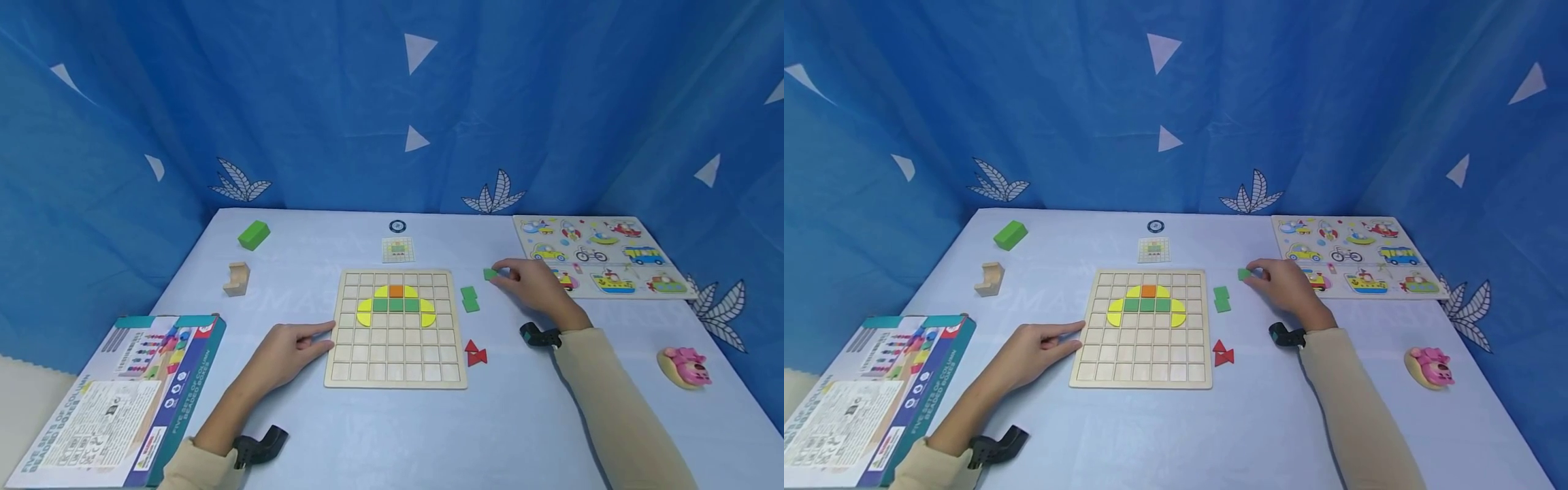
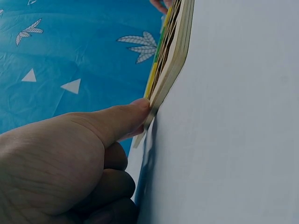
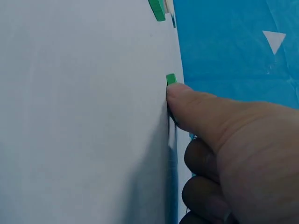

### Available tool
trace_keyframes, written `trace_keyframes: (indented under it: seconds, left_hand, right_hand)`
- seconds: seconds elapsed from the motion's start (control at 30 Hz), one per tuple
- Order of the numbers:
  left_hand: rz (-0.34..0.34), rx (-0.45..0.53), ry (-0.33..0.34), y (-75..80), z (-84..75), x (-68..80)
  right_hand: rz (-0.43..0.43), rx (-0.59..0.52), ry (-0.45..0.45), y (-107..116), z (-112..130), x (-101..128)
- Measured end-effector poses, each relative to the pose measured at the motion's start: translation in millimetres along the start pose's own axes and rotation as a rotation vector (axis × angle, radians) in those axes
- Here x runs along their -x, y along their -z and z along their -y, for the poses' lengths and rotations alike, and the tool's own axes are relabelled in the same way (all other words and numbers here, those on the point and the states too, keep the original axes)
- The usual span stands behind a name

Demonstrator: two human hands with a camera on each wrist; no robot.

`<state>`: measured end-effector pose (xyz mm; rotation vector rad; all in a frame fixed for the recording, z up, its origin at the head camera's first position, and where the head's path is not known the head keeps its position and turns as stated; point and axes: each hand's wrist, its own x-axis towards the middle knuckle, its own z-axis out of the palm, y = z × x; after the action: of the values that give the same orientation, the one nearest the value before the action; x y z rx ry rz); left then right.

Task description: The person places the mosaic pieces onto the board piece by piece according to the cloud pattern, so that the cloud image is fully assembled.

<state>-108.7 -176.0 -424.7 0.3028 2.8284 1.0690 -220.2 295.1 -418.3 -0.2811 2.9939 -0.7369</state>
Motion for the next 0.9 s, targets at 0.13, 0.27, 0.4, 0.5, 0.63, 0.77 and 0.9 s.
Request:
trace_keyframes:
  seconds: [0.13, 0.27, 0.4, 0.5, 0.63, 0.77, 0.9]
  left_hand:
    - [-0.001, 0.003, -0.003, -0.1, 0.2, 0.2]
    - [-0.005, 0.005, -0.004, 0.5, -0.7, 0.1]
    - [-0.002, 0.004, 0.002, 0.8, -1.3, 0.4]
    - [0.000, 0.001, 0.002, 0.6, -1.4, 0.7]
    - [-0.001, -0.003, -0.001, 0.5, -1.2, 0.7]
    - [-0.002, -0.003, 0.000, 0.3, -0.9, 0.7]
    - [0.000, -0.001, 0.006, 0.3, -0.5, 0.9]
  right_hand:
    - [-0.013, -0.027, 0.041, 1, 8, 2]
    - [-0.035, -0.068, 0.087, 2, 24, 3]
    - [-0.028, -0.096, 0.126, -2, 40, 4]
    - [-0.011, -0.114, 0.181, -8, 53, 7]
    - [0.019, -0.157, 0.240, -14, 73, 13]
    - [0.056, -0.181, 0.257, -22, 92, 17]
    - [0.098, -0.183, 0.246, -32, 106, 22]
